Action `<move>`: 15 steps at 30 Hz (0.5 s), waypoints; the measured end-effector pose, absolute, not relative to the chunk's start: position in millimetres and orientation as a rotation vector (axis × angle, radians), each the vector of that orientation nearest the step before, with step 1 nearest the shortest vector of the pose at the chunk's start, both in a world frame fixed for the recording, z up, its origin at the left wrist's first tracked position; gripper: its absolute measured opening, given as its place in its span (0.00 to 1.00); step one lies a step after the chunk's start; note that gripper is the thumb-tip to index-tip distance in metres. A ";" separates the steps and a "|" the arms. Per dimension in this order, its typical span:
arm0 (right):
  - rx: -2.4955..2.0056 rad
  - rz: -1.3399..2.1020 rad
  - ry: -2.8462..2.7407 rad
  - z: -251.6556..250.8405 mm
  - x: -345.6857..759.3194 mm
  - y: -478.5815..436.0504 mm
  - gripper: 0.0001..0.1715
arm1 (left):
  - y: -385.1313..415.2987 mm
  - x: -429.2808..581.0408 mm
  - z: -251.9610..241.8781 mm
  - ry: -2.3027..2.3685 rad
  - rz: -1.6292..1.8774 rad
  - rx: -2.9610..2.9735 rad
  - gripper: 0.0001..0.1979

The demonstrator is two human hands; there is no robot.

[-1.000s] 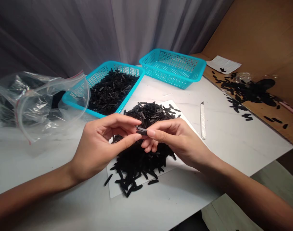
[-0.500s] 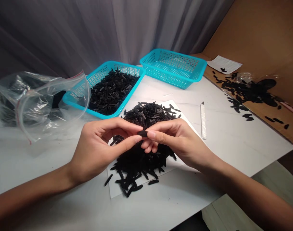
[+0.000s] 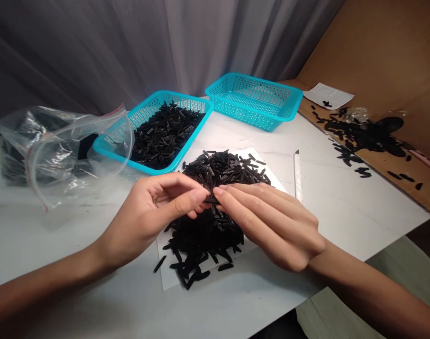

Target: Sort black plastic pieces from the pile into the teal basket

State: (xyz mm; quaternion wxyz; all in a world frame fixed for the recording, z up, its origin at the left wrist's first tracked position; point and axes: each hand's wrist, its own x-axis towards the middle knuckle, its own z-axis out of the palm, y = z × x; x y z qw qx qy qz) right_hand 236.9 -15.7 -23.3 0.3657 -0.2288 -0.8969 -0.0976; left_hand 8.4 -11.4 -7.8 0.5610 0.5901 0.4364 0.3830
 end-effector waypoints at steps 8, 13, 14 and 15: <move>-0.521 -0.279 -2.360 -15.9 241.3 -17.6 0.17 | -13.7 3.7 -4.2 1.018 0.841 1.311 0.03; -0.592 -0.120 -2.333 -17.1 241.0 -19.6 0.19 | -12.2 3.1 -5.0 1.045 0.877 1.379 0.01; -0.601 -0.106 -2.321 -18.7 240.2 -19.3 0.19 | -12.6 3.5 -4.8 1.062 0.888 1.404 0.01; -0.604 -0.101 -2.296 -20.8 238.8 -18.6 0.19 | -13.2 4.2 -4.3 1.083 0.899 1.429 0.01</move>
